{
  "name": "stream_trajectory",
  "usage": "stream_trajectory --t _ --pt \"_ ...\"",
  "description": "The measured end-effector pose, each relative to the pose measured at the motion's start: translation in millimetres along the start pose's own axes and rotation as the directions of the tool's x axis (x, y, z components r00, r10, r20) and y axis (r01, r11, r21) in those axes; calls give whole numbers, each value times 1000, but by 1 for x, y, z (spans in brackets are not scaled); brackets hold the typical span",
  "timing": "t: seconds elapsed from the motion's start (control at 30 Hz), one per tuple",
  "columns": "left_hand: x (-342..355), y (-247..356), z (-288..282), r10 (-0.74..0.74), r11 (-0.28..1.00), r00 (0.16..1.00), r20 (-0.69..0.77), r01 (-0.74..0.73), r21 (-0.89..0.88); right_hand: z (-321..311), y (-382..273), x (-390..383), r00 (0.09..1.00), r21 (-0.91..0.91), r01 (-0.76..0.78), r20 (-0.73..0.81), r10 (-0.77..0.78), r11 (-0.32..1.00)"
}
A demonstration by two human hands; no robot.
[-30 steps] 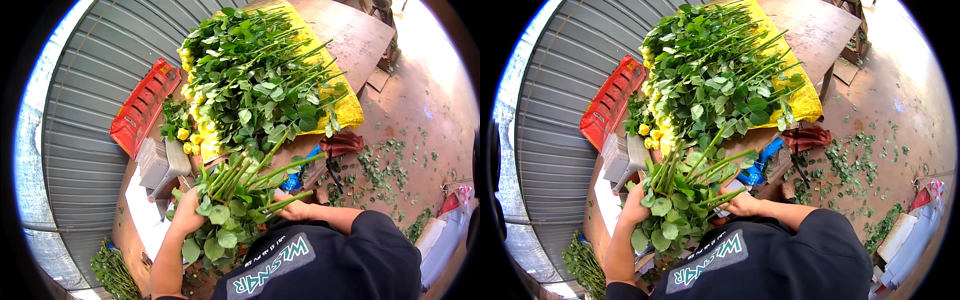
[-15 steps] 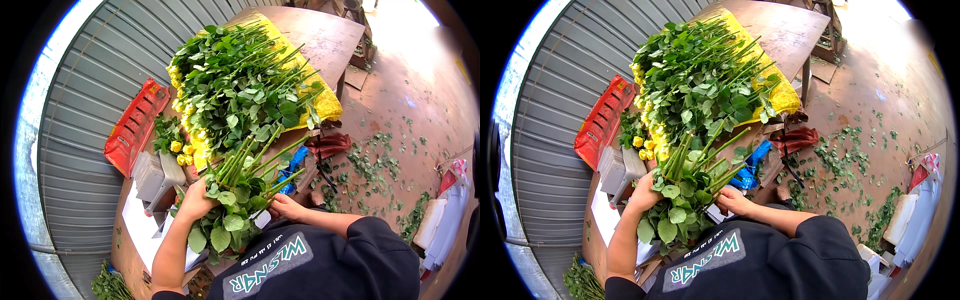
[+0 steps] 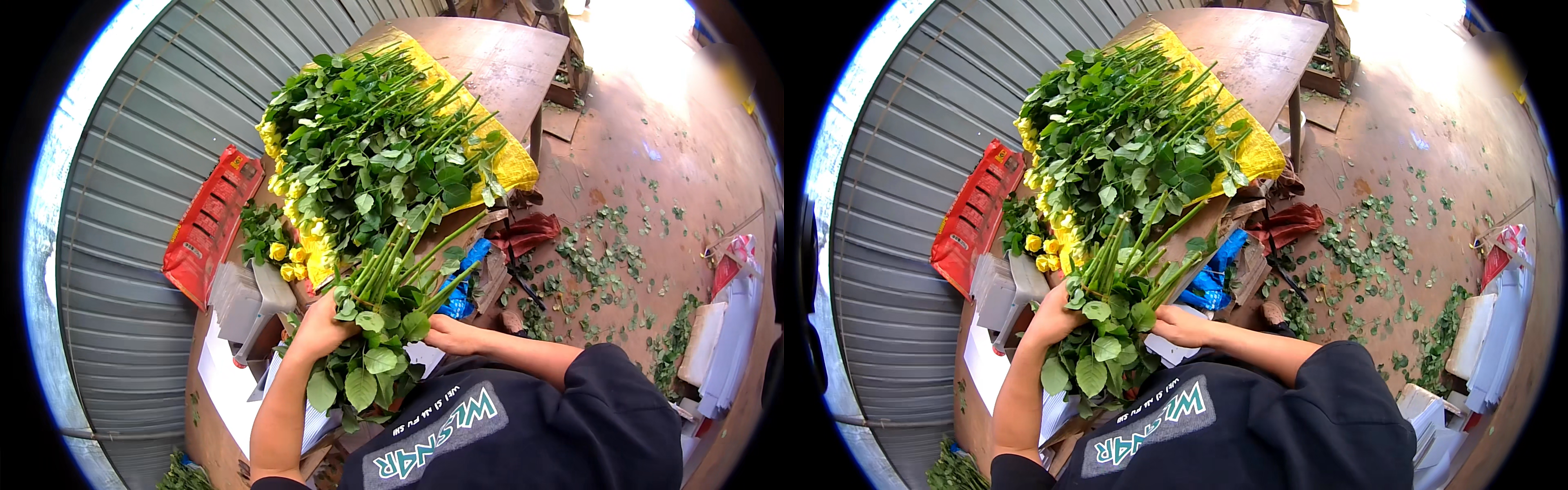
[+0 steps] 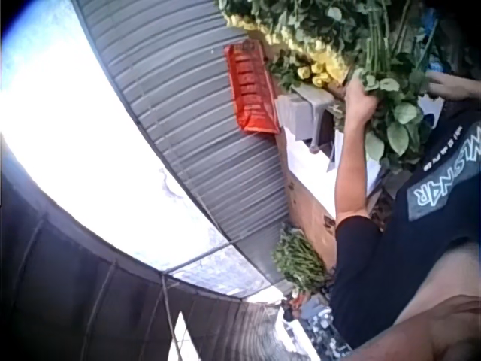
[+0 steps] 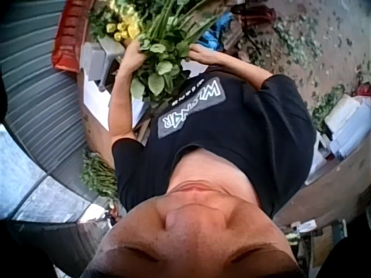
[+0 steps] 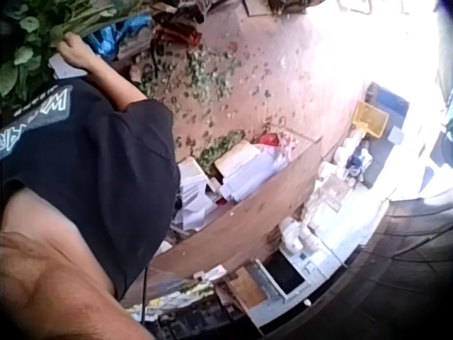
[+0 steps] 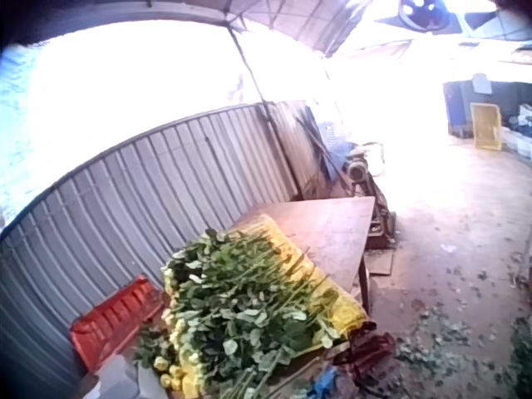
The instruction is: The person arranges yellow roses and green leaves on a white sheet of paper, then folds the paper to create a wrapped bouquet. They use a stapler to secure the folded paper around the stems.
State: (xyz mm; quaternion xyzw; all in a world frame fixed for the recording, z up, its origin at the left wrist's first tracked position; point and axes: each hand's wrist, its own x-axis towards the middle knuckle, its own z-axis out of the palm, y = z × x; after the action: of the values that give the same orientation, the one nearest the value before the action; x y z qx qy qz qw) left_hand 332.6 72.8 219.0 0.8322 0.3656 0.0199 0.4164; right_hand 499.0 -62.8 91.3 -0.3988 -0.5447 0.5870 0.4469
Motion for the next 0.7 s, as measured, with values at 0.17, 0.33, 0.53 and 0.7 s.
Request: stream_trajectory --t 0.17,0.33,0.53,0.7 --pt "4 -6 6 99 952 994 47 -109 286 -18 -7 10 990 -524 26 133 52 852" --pt "6 20 20 -66 810 990 128 -22 586 -3 14 15 964 -284 -48 -263 -30 958" --pt "9 17 35 -142 699 983 114 18 715 4 -4 28 840 705 -290 -136 526 647" --pt "11 17 51 -159 638 987 -1 104 763 0 -29 16 862 932 -188 5 508 310"
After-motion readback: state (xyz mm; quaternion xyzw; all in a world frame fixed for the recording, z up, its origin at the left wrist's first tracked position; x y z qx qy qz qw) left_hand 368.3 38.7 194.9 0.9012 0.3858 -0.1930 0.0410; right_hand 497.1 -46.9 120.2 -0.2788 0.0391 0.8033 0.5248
